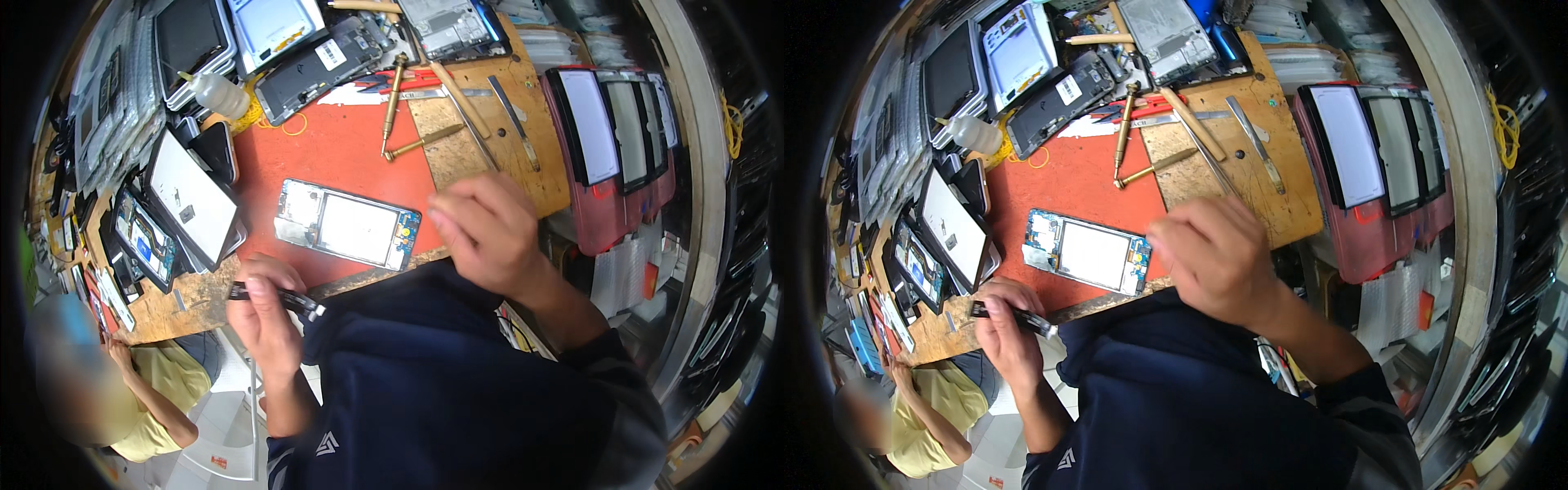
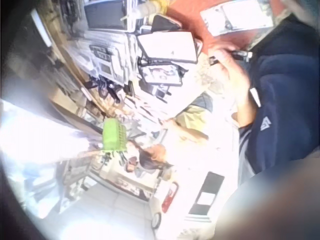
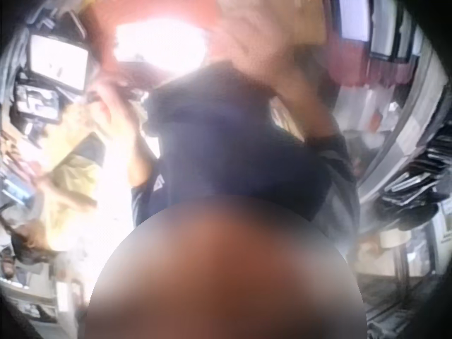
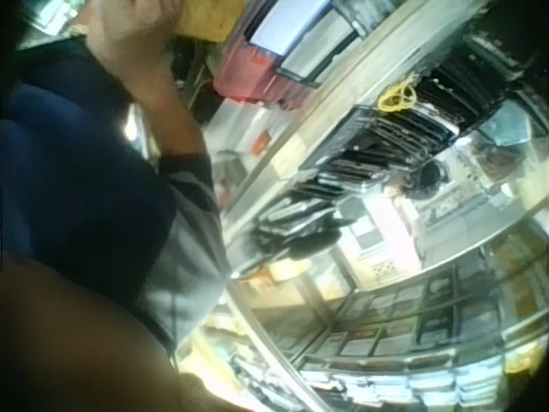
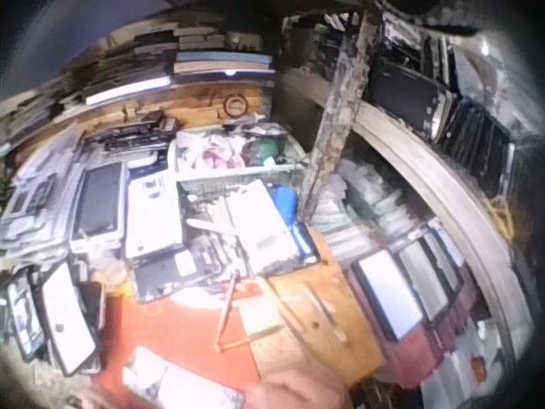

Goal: The person disassembles a smartphone, removes the battery, and reassembles the device using a screwdriver and a metal prying tool. They also apply adhesive to a small black component and wipe it with a tissue.

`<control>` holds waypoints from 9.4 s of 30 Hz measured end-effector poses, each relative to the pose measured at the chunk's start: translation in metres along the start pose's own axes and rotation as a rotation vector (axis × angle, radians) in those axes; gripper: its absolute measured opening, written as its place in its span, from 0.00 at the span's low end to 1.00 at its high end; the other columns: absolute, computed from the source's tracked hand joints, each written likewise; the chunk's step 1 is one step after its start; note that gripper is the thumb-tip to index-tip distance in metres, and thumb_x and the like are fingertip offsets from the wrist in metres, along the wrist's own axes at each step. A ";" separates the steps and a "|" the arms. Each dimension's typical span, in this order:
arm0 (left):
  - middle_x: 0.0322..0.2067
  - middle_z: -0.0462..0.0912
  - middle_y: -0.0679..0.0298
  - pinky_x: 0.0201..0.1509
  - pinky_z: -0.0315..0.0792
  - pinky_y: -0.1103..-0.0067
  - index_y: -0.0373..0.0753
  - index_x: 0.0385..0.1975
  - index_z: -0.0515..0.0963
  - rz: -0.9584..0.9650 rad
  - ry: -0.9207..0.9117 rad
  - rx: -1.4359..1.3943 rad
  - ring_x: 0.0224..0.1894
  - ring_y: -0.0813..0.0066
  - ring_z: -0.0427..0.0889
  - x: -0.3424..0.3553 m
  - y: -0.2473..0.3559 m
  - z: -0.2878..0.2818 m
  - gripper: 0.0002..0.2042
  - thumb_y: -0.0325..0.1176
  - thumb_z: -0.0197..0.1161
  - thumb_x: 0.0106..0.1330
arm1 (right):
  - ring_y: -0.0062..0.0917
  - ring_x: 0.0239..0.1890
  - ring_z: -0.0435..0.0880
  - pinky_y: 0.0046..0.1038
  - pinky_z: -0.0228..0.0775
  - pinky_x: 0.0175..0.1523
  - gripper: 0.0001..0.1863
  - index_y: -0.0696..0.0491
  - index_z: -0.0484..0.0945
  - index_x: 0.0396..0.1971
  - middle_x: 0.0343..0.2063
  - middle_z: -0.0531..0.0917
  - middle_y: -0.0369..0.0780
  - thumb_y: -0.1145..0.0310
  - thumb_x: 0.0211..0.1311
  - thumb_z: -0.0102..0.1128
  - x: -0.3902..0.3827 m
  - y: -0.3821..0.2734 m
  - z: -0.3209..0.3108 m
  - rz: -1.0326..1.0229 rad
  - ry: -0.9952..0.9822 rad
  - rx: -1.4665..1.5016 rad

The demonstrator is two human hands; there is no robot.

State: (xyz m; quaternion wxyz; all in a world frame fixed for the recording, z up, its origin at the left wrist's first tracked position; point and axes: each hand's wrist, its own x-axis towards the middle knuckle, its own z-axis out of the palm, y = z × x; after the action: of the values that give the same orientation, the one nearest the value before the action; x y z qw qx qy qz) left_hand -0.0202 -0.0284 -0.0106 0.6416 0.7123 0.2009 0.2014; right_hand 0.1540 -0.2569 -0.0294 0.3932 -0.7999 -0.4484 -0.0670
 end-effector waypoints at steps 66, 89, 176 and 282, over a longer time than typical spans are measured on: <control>0.43 0.87 0.55 0.51 0.79 0.71 0.34 0.46 0.79 0.091 -0.234 0.053 0.43 0.66 0.86 0.016 -0.005 0.023 0.05 0.29 0.60 0.81 | 0.11 0.26 0.76 0.20 0.68 0.32 0.09 0.58 0.81 0.46 0.29 0.83 0.29 0.67 0.79 0.66 0.116 0.086 -0.016 0.717 0.354 0.522; 0.37 0.79 0.66 0.40 0.72 0.81 0.33 0.41 0.78 -0.122 0.133 -0.071 0.36 0.84 0.76 -0.018 -0.009 0.007 0.08 0.29 0.56 0.83 | 0.35 0.35 0.88 0.33 0.79 0.43 0.09 0.59 0.88 0.43 0.31 0.87 0.43 0.69 0.72 0.68 0.109 0.013 0.063 -0.120 -0.043 0.220; 0.37 0.83 0.64 0.52 0.81 0.68 0.38 0.48 0.88 1.026 -0.209 0.804 0.40 0.69 0.84 0.008 0.002 0.031 0.14 0.28 0.72 0.62 | 0.44 0.59 0.81 0.42 0.70 0.65 0.24 0.56 0.84 0.59 0.62 0.80 0.47 0.61 0.66 0.76 0.030 -0.005 -0.024 -0.141 -0.336 0.233; 0.52 0.85 0.65 0.80 0.52 0.53 0.42 0.60 0.85 0.576 -0.043 1.196 0.67 0.61 0.79 0.000 -0.040 0.010 0.24 0.37 0.65 0.62 | 0.54 0.35 0.87 0.51 0.75 0.42 0.23 0.57 0.81 0.37 0.29 0.87 0.51 0.48 0.76 0.62 0.089 -0.021 0.019 0.125 -0.687 0.040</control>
State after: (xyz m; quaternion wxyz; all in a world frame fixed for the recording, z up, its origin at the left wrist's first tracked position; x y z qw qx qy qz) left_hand -0.0162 -0.0330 -0.0514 0.0599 0.9748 0.0665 0.2042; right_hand 0.1857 -0.1783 0.0102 0.2382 -0.7939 -0.5060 0.2388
